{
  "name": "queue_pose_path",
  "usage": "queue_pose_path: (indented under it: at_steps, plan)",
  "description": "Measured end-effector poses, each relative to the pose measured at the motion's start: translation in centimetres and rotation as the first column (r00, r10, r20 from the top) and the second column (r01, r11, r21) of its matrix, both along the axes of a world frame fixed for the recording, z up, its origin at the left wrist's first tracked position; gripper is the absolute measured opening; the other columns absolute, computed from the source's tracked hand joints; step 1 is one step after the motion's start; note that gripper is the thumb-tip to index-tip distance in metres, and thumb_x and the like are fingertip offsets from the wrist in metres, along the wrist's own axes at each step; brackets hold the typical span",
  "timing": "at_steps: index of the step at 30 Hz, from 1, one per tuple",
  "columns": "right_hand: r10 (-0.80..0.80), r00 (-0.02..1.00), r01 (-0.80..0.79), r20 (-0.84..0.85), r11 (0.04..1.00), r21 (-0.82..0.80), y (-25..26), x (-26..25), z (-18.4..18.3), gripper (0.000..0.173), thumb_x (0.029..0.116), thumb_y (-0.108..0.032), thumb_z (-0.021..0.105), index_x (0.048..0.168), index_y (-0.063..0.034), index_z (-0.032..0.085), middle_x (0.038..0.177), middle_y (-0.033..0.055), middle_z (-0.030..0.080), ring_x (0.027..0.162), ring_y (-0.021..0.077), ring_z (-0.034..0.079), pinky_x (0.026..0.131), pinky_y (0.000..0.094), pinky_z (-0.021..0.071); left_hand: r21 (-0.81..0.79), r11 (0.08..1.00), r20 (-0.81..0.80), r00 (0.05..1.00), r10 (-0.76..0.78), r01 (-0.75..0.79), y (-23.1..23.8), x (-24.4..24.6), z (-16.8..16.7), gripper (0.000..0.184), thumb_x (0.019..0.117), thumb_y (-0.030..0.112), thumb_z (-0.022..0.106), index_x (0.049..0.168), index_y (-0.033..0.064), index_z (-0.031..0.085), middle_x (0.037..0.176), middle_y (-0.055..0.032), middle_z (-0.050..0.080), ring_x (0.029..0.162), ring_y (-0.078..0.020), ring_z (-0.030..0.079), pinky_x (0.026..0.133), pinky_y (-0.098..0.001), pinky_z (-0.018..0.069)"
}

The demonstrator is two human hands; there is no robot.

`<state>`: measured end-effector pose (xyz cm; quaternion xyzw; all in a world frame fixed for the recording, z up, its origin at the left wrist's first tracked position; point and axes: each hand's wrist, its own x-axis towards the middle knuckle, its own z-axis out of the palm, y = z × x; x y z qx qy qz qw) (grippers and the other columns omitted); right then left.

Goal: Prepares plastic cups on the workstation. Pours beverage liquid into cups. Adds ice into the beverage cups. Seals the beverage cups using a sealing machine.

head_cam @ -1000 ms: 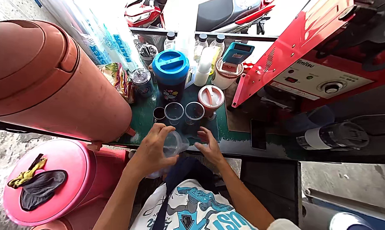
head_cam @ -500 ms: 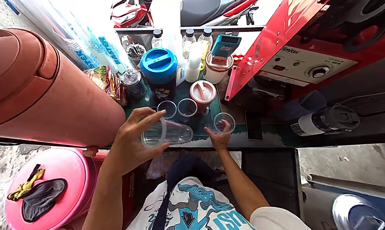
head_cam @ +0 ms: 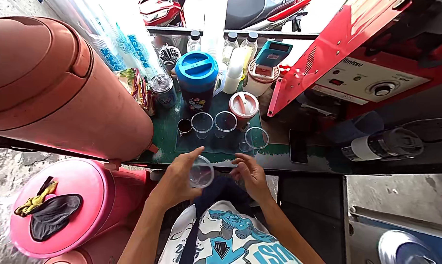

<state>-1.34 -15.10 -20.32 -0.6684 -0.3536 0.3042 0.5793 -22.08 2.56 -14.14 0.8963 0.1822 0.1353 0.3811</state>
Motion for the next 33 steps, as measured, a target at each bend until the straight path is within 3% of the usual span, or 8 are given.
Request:
queue_pose_path:
  at_steps: [6,9,12,20,23,27,30,33]
  plan:
    - [0.175,0.979,-0.156,0.103,0.973,-0.170,1.4,-1.0,3.8,0.018,0.0950,-0.019,0.070,0.106,-0.0053,0.069,0.085,0.0011,0.071,0.065,0.0078,0.068,0.061,0.0258,0.0607,-0.341,0.894,0.296,0.936,-0.191,0.290,-1.5,3.0,-3.7,0.127,0.0621,0.034,0.098,0.157,-0.0044,0.023,0.140,-0.0189,0.058,0.123,-0.0242,0.062,0.107,-0.0394,0.0529]
    - [0.200,0.952,-0.137,0.230,0.955,-0.263,0.5,-1.1,3.5,0.019,0.0972,-0.019,0.066,0.108,-0.0041,0.068,0.087,0.0026,0.071,0.069,0.0084,0.069,0.065,0.0253,0.0611,-0.405,0.848,0.148,0.940,-0.309,0.342,-2.0,2.4,-6.2,0.092,0.0673,0.034,0.093,0.139,-0.0046,0.051,0.120,-0.0119,0.070,0.113,-0.0152,0.067,0.101,-0.0340,0.0548]
    - [0.326,0.785,-0.122,0.526,0.915,-0.385,-0.1,-1.1,2.8,0.018,0.0961,-0.019,0.067,0.102,-0.0017,0.069,0.086,0.0106,0.070,0.076,0.0216,0.069,0.072,0.0396,0.0582,-0.339,0.867,0.006,0.923,-0.386,0.365,-2.4,2.2,-7.0,0.079,0.0697,0.035,0.090,0.133,0.0013,0.057,0.112,-0.0095,0.071,0.104,-0.0160,0.068,0.094,-0.0370,0.0566]
    - [0.570,0.820,-0.501,0.062,0.765,-0.406,-1.4,2.2,7.9,0.011,0.0990,-0.018,0.065,0.103,-0.0076,0.066,0.084,-0.0005,0.066,0.070,0.0039,0.063,0.065,0.0210,0.0548,-0.346,0.771,0.114,0.839,-0.532,0.535,-2.3,1.4,-5.9,0.074,0.0711,0.027,0.088,0.131,-0.0026,0.057,0.114,-0.0130,0.069,0.105,-0.0179,0.067,0.095,-0.0354,0.0553]
    - [0.424,0.904,-0.422,-0.058,0.858,-0.293,-1.7,5.0,11.0,0.009,0.0981,-0.011,0.064,0.105,-0.0072,0.067,0.085,0.0012,0.070,0.067,0.0091,0.068,0.063,0.0258,0.0610,-0.339,0.844,0.109,0.908,-0.404,0.416,-0.4,0.0,-6.6,0.080,0.0701,0.038,0.089,0.133,-0.0006,0.058,0.121,-0.0128,0.069,0.115,-0.0177,0.065,0.102,-0.0375,0.0524]
    - [0.135,0.951,-0.044,0.277,0.949,-0.311,-1.5,7.1,13.4,0.018,0.0968,-0.012,0.067,0.114,-0.0117,0.067,0.090,0.0013,0.073,0.060,0.0118,0.067,0.052,0.0294,0.0591,-0.237,0.966,0.214,0.965,0.154,-0.101,2.6,-1.2,-11.1,0.087,0.0658,0.049,0.094,0.133,0.0047,0.062,0.127,-0.0114,0.067,0.118,-0.0208,0.062,0.103,-0.0410,0.0532]
    - [0.037,0.886,0.153,0.462,0.918,-0.367,0.6,5.7,9.6,0.018,0.1001,-0.012,0.064,0.117,-0.0063,0.068,0.092,0.0076,0.073,0.063,0.0182,0.069,0.059,0.0416,0.0624,-0.289,0.907,0.282,0.878,0.387,-0.307,3.0,1.2,-13.1,0.093,0.0670,0.040,0.095,0.140,-0.0005,0.054,0.129,-0.0127,0.066,0.117,-0.0195,0.064,0.098,-0.0379,0.0558]
    - [0.034,0.862,0.222,0.506,0.872,-0.437,3.1,4.0,2.6,0.025,0.0994,-0.006,0.059,0.122,0.0010,0.066,0.095,0.0177,0.072,0.071,0.0288,0.071,0.069,0.0518,0.0617,-0.307,0.899,0.198,0.903,0.381,-0.312,2.5,4.1,-15.4,0.093,0.0690,0.031,0.094,0.144,0.0004,0.049,0.135,-0.0129,0.064,0.124,-0.0206,0.063,0.103,-0.0414,0.0550]
